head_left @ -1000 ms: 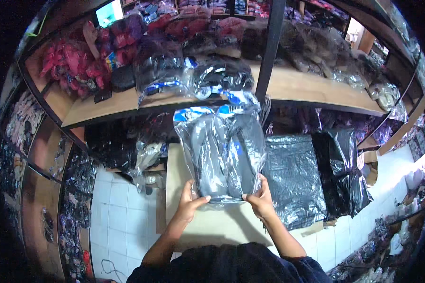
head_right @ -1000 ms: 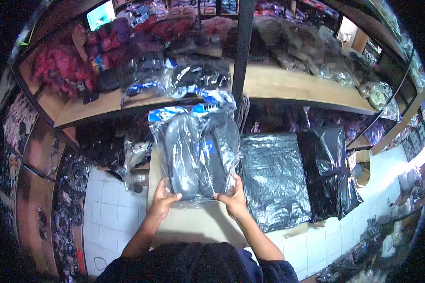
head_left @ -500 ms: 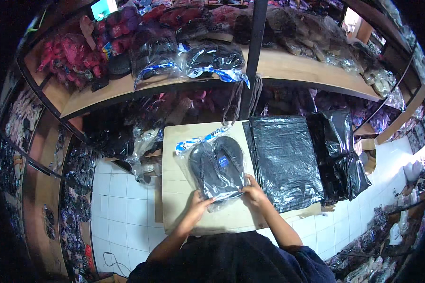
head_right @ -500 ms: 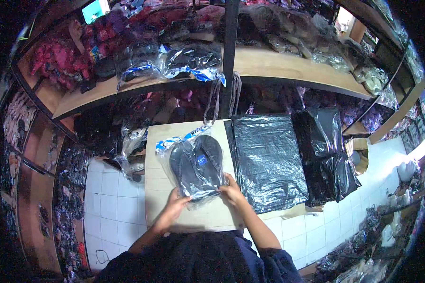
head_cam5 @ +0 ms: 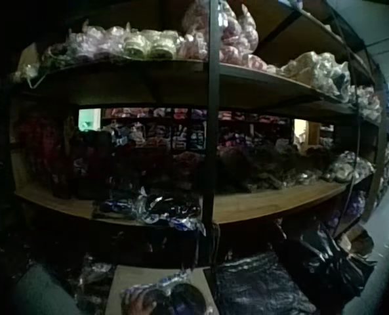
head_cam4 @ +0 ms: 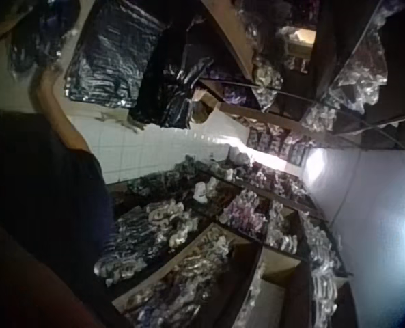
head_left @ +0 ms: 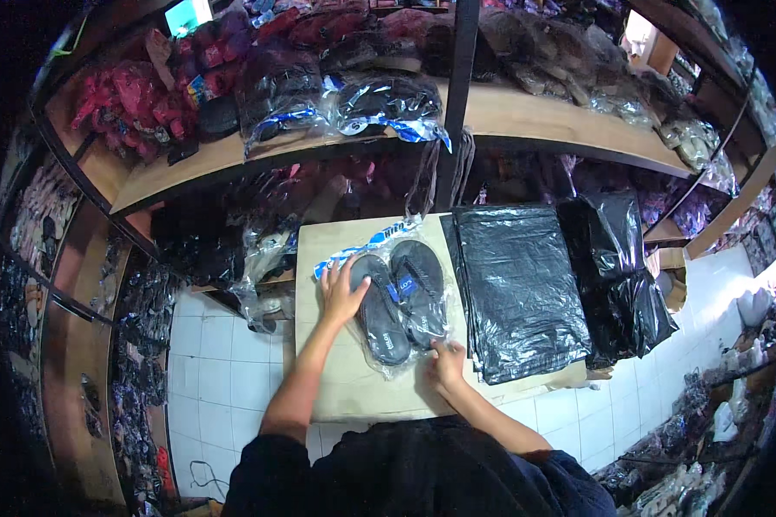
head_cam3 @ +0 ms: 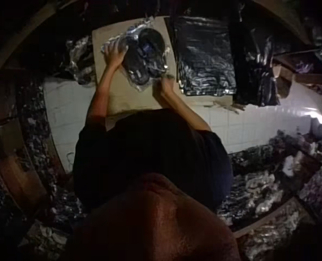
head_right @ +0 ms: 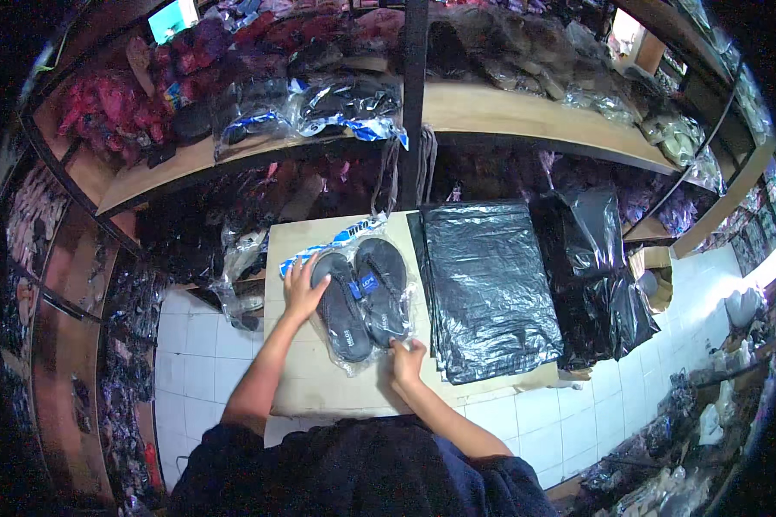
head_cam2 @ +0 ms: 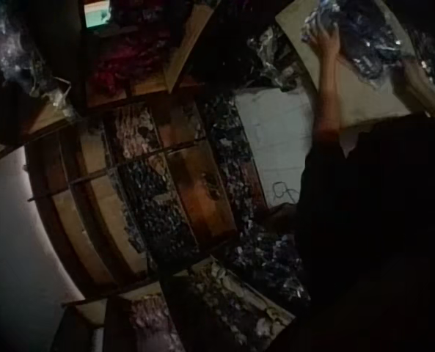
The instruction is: The person repeatedly picks up pairs of black slippers from a shelf, places them on a table, and wraps them in black plastic bags. The person folds the bags around the slippers and stacks the wrapped packages on the table.
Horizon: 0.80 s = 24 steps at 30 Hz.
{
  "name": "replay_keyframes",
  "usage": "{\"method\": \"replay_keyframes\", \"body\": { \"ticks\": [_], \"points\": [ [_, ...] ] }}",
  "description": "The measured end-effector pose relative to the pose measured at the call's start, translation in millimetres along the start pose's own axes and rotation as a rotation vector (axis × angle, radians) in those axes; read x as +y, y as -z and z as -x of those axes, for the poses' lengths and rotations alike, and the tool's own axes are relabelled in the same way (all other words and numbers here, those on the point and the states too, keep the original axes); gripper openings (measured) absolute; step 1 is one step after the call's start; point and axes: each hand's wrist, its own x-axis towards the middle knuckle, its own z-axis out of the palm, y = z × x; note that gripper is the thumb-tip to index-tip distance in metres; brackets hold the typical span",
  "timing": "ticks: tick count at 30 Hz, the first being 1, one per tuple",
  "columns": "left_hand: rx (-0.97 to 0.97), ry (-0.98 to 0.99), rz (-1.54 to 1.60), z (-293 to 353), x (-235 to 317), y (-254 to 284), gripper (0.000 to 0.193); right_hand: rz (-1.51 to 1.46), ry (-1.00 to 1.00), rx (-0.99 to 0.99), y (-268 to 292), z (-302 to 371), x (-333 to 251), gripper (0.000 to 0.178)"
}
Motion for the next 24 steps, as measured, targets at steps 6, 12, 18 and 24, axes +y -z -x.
{"method": "replay_keyframes", "body": {
  "ticks": [6,12,18,24],
  "points": [
    [-0.225,0.0,0.128,-19.1,-34.7,-20.2,0.057,-0.019,0.019,0.006,-13.1,-15.9,-5.5,0.029],
    [-0.347,0.185,0.194,34.9,-15.9,13.8,0.077,0.119,0.352,-0.075,-9.4,-90.4,-30.4,0.019],
    [-0.474,0.114,0.34,133.8,-26.5,-5.4,0.098,0.537,0.427,-0.254,-43.3,-141.7,-72.5,0.039],
    [-0.676,0.325,0.333,146.4,27.8,49.5,0.087,0.868,0.663,-0.242,-72.9,-129.0,-82.2,0.048]
  ]
}}
